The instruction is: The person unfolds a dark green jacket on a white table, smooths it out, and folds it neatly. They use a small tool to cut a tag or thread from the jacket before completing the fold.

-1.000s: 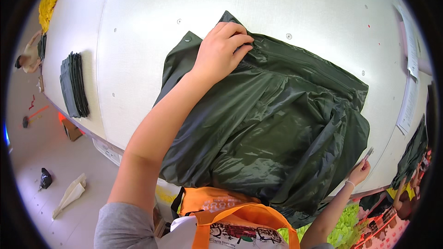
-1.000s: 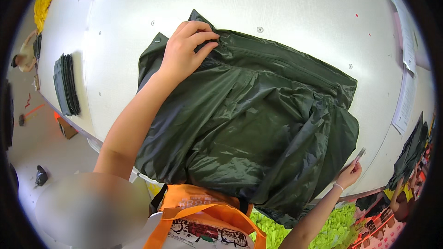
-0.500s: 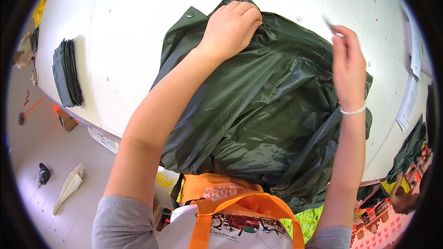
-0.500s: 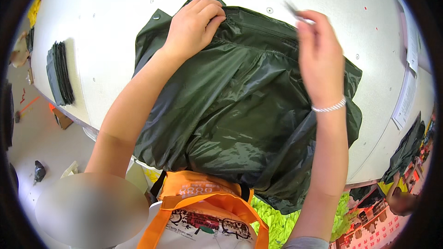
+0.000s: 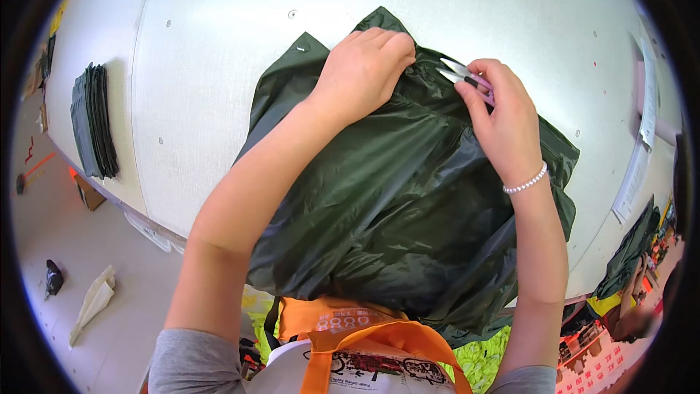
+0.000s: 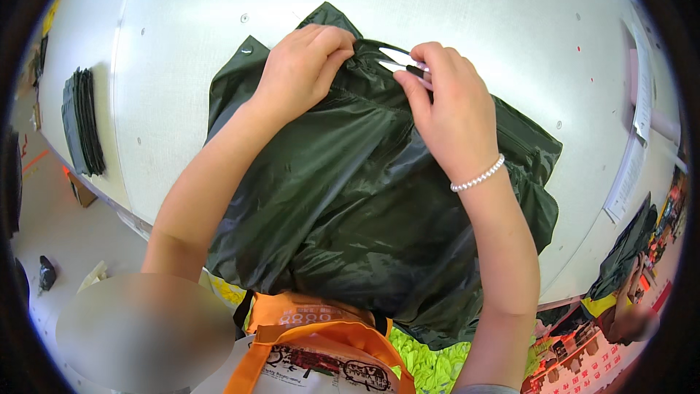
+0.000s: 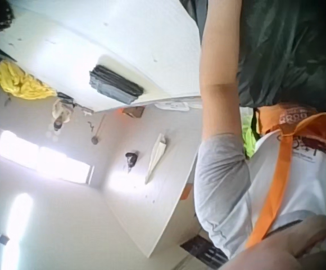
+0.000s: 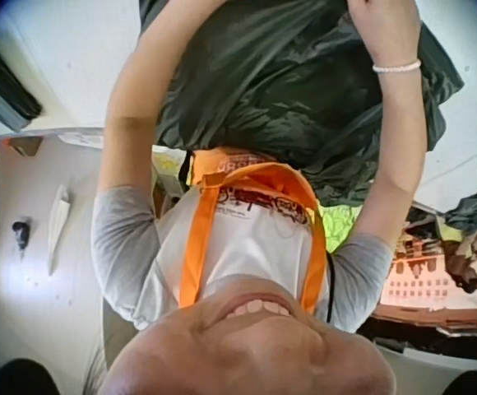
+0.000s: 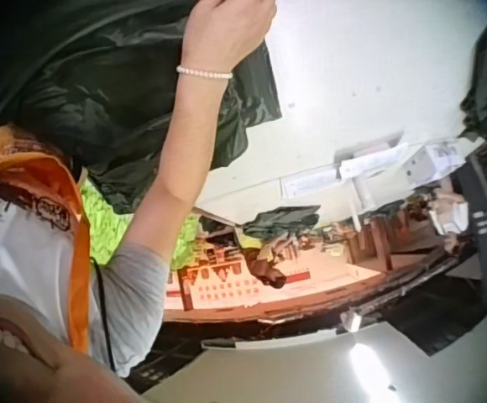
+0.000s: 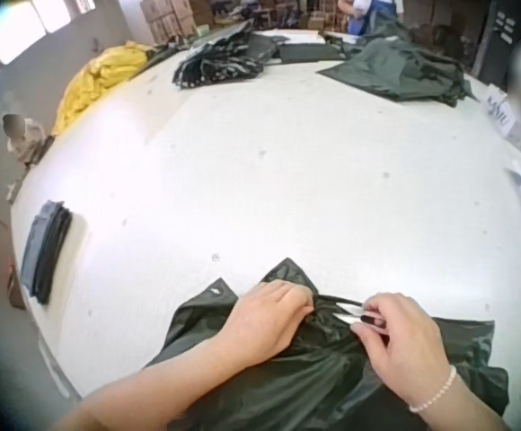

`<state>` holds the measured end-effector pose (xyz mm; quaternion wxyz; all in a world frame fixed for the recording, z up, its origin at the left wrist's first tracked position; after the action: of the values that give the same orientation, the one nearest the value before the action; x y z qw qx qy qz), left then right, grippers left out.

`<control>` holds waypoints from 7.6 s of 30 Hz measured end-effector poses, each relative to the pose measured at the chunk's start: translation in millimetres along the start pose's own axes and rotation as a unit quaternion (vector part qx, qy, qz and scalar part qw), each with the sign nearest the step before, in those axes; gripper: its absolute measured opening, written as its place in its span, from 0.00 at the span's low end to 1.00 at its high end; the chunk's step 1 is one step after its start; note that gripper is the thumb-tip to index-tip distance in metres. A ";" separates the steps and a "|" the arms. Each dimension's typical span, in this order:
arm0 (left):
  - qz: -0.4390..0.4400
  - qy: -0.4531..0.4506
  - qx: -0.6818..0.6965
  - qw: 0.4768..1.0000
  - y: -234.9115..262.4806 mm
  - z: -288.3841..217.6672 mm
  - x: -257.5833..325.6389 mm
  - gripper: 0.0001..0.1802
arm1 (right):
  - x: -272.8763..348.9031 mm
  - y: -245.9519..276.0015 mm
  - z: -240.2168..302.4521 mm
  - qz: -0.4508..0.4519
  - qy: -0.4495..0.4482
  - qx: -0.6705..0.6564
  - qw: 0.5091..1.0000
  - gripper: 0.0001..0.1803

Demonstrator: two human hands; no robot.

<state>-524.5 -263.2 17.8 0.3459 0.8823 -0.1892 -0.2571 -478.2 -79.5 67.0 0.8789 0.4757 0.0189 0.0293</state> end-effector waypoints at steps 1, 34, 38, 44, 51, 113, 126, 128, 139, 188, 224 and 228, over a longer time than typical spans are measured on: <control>0.006 0.006 -0.003 1.000 0.2 1.5 0.8 0.05 | 0.2 -1.0 -1.6 0.004 -0.010 0.000 1.000 0.13; 0.308 0.010 0.248 0.919 75.1 -148.0 141.9 0.22 | -76.1 -69.0 25.1 0.121 -0.104 -0.059 0.985 0.29; -0.066 0.116 0.010 0.991 126.5 -81.9 101.4 0.38 | -37.3 -16.5 46.7 0.122 -0.189 -0.250 0.942 0.17; -0.052 0.257 0.174 0.949 127.2 -59.3 59.9 0.42 | 29.1 73.9 85.5 0.080 -0.166 -0.406 0.895 0.12; -0.022 0.286 0.590 0.755 139.7 -183.1 84.4 0.14 | 105.6 136.1 125.9 -0.122 -0.076 -0.286 0.947 0.12; -0.158 0.312 0.608 0.713 134.0 -234.0 122.0 0.07 | 177.8 75.5 175.1 -0.277 0.029 -0.359 0.891 0.03; -0.164 0.318 0.620 0.698 138.4 -243.6 119.6 0.08 | 201.8 76.0 158.2 -0.282 0.064 -0.223 0.931 0.15; -0.163 0.316 0.616 0.703 138.7 -244.3 120.3 0.08 | 199.6 77.9 165.7 -0.294 0.076 -0.195 0.933 0.16; -0.161 0.317 0.618 0.701 139.4 -243.6 118.6 0.09 | 197.0 83.0 151.4 -0.302 0.096 -0.194 0.928 0.14; -0.247 -0.208 -0.032 0.946 140.4 -256.5 126.3 0.17 | 190.7 114.8 152.3 -0.103 0.100 -0.252 0.957 0.06; -0.240 -0.241 -0.069 0.938 135.6 -252.1 124.4 0.20 | 225.4 118.9 157.1 -0.263 0.094 -0.035 0.959 0.11; -0.273 -0.133 -0.112 0.946 134.3 -206.9 109.4 0.13 | 232.3 110.7 111.8 -0.217 -0.013 -0.100 0.971 0.12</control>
<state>-337.4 -305.6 207.6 0.3308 0.8134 0.0450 -0.4764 -243.4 -96.3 219.6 0.9074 0.3704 0.1075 -0.1669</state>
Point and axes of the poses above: each hand's wrist, its own x-axis away from the middle knuckle, its own y-axis out of the back of the hand, z = x × y, the point moved 3 cm from there along -x, towards the middle knuckle, and after that the axes turned 3 degrees about x, right-handed, at the moved point
